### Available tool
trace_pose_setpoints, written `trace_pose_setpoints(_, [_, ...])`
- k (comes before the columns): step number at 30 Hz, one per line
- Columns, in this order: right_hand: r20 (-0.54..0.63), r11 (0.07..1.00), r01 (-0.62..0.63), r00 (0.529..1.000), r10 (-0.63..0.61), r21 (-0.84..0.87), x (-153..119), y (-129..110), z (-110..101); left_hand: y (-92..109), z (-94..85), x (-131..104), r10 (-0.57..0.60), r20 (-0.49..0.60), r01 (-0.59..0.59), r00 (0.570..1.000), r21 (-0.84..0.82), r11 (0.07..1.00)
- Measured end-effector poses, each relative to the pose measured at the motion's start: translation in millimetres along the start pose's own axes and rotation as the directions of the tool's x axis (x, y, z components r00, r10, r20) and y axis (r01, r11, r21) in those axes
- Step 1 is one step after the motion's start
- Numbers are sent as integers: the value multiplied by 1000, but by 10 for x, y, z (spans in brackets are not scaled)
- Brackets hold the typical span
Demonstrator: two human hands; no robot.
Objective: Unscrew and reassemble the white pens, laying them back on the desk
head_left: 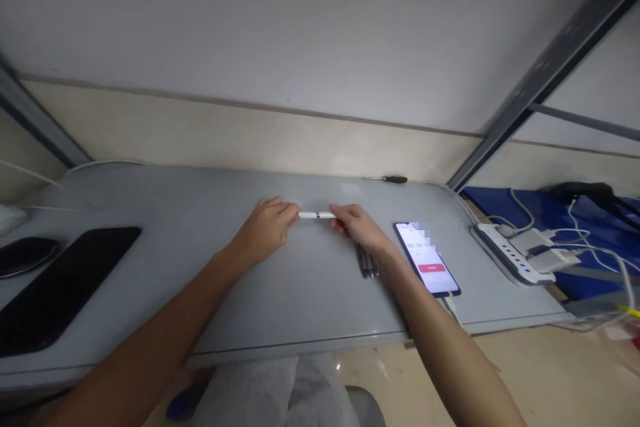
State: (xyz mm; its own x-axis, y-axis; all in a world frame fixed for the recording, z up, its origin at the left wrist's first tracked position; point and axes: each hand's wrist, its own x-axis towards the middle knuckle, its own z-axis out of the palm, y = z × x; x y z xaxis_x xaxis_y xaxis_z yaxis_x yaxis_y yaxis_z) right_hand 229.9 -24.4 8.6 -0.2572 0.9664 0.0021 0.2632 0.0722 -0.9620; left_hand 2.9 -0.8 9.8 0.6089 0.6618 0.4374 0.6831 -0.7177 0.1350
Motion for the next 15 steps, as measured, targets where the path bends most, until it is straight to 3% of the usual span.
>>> trace_pose_setpoints(4, [32,994,100,995,-99,-51,2,13,1,-9,1,-8,-2,-1,2,1000,47,999])
trace_pose_setpoints(7, [-56,953,212,972,-228,-215,7,32,13,-45,59,-22,-40,6,40,999,-31,999])
trace_pose_setpoints(10, [-151,932,286,934,-323,-222,18,57,20,-67,105,-29,-80,14,81,997,-94,992])
trace_pose_setpoints(12, [-184,939,297,927,-326,-172,27,71,20,-63,112,-27,-83,15,84,996,-115,990])
trace_pose_setpoints(15, [-172,961,192,959,-226,-198,35,83,12,-45,100,-25,-62,8,62,998,-113,992])
